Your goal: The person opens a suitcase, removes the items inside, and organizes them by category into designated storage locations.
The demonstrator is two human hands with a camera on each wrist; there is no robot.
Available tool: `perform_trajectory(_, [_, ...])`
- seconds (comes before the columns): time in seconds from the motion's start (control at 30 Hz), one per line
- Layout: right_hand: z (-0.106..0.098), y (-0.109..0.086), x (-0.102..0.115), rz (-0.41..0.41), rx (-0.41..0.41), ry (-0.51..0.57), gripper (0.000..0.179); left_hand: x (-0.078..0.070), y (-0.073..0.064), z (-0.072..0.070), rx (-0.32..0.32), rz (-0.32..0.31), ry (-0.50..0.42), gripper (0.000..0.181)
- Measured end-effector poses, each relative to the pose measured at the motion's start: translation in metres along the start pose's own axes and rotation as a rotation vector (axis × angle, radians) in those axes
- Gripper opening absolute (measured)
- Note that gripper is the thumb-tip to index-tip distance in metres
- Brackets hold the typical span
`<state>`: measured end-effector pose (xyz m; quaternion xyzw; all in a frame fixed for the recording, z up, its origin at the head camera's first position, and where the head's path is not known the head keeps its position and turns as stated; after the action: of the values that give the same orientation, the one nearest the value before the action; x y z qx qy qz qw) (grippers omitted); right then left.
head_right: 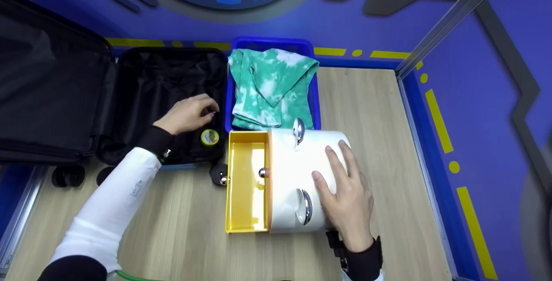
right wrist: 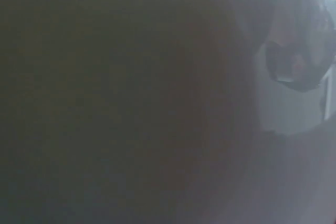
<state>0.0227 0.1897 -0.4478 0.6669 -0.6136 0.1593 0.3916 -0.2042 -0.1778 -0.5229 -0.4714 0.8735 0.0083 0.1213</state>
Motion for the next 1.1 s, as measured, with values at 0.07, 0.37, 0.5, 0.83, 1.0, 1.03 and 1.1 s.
perform_trajectory(0.07, [0.000, 0.001, 0.000, -0.004, -0.001, -0.001, 0.062, 0.002, 0.004, 0.010, 0.102, -0.012, 0.037, 0.023])
perform_trajectory(0.37, [0.000, 0.001, 0.001, -0.008, 0.004, -0.006, 0.061, -0.002, 0.008, 0.040, 0.386, -0.074, 0.101, 0.041])
perform_trajectory(0.5, [0.000, 0.001, 0.001, -0.005, 0.000, -0.008, 0.062, -0.008, 0.013, 0.047, 0.429, -0.069, 0.159, 0.036])
perform_trajectory(0.83, [0.001, 0.001, 0.001, -0.025, 0.002, 0.015, 0.062, -0.004, 0.008, 0.047, 0.481, -0.145, 0.122, 0.045])
perform_trajectory(1.0, [0.000, 0.001, 0.001, -0.018, -0.001, 0.009, 0.061, 0.000, 0.007, 0.036, 0.430, -0.152, -0.048, 0.062])
perform_trajectory(1.03, [0.000, 0.001, 0.001, -0.016, -0.001, 0.010, 0.061, 0.001, 0.007, 0.034, 0.417, -0.154, -0.076, 0.064])
perform_trajectory(1.1, [0.000, 0.000, 0.001, -0.008, -0.001, 0.015, 0.061, 0.001, 0.006, 0.028, 0.368, -0.154, -0.126, 0.063])
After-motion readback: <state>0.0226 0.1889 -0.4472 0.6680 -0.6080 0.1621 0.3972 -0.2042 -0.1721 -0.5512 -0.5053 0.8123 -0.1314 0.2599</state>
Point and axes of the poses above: each hand's wrist, its own y-axis towards the middle knuckle, its own z-axis out of the palm, x = y × z, the point moved 4 cm from there along y, towards the middle knuckle, and after that the axes turned 13 degrees about y, right-handed, at the moved point
